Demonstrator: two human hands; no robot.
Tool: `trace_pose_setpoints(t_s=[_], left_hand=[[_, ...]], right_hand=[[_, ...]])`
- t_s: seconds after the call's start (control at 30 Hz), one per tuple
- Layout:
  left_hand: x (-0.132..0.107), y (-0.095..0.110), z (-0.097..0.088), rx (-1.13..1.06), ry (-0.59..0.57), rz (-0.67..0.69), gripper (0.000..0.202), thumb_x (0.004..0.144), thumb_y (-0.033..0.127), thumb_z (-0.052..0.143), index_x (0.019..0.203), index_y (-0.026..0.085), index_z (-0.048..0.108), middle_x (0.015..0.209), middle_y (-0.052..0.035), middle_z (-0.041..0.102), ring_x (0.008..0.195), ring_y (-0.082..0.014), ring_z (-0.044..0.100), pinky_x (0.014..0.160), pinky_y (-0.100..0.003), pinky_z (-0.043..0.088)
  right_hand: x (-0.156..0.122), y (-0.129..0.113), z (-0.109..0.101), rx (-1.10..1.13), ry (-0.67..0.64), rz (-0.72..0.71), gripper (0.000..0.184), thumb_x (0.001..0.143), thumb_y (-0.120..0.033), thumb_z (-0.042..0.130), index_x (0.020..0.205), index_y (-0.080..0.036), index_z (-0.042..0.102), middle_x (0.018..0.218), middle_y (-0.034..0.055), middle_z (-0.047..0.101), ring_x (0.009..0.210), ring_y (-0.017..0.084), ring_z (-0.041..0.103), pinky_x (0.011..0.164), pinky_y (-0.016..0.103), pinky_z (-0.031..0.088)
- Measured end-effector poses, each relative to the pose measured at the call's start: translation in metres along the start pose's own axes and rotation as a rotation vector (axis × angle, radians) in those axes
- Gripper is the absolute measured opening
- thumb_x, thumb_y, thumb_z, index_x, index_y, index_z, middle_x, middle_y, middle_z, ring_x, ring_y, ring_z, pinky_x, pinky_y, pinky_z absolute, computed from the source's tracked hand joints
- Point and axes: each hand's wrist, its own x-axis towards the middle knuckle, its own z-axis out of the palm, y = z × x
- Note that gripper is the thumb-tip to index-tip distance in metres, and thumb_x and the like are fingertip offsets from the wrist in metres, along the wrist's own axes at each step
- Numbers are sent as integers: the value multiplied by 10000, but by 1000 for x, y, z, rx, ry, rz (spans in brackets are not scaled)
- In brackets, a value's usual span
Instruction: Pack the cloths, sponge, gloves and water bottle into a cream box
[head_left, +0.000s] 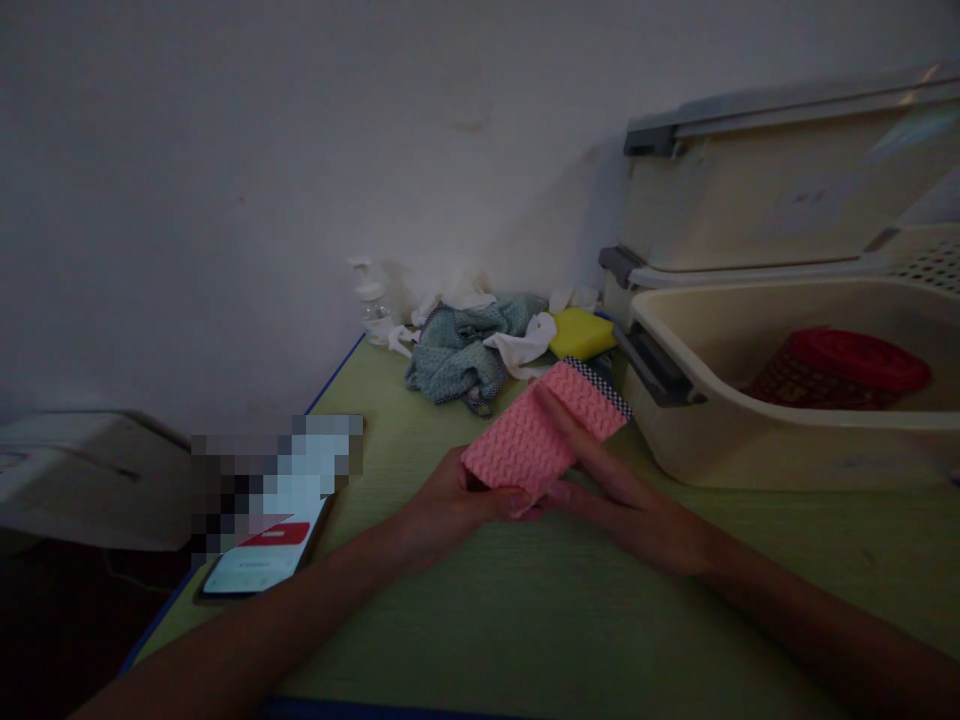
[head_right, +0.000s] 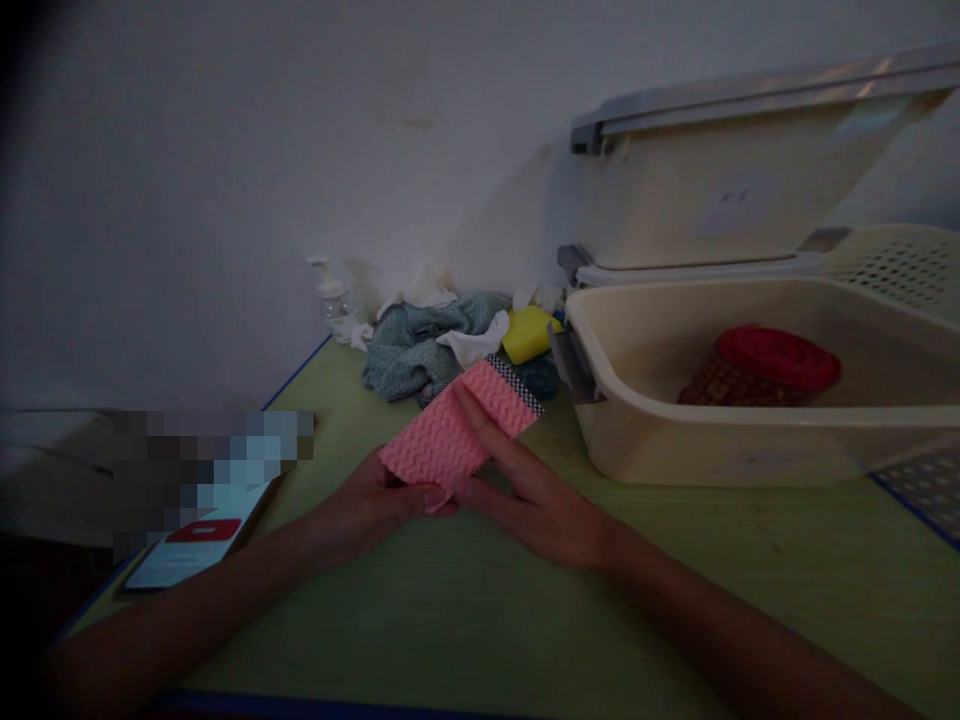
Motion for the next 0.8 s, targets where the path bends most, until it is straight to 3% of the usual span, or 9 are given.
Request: trace_pose_setpoints(t_s=[0.37, 0.53, 0.67, 0.8], left_hand=[[0, 1, -1, 30, -50, -16, 256, 668, 230, 753, 894, 126, 688, 828, -120, 718, 795, -224, 684, 776, -328, 501], [-1, -2, -1, 41, -45, -32, 243, 664, 239, 758, 880, 143, 701, 814, -98, 720, 748, -195, 683, 733, -290, 508], [-3, 4, 6, 52, -22, -17, 159, 648, 227, 768, 783, 166, 710, 735, -53, 713, 646, -146, 660, 651, -237, 502], [-5, 4, 10, 85, -31, -45, 180, 645, 229, 769, 804, 175, 705, 713, -52, 710, 630, -150, 661, 617, -236, 495]], right_hand=[[1, 2, -5, -24, 87, 8, 726, 879, -441, 477, 1456, -307, 58, 1535, -47, 78, 1391, 194, -37, 1130, 412, 68], [-2, 2, 2, -15, 149, -12, 689, 885, -401, 478, 1461, -290, 117, 1533, 1, 133, 1398, 211, 88, 1127, 414, 98], [-5, 1, 9, 74, 187, -5, 773, 862, -382, 524, 1462, -318, 42, 1535, 29, 126, 1388, 223, 154, 1118, 447, 136], [-7, 0, 9, 100, 191, 36, 807, 855, -399, 523, 1460, -332, -7, 1516, 47, 186, 1351, 261, 243, 1089, 470, 233]])
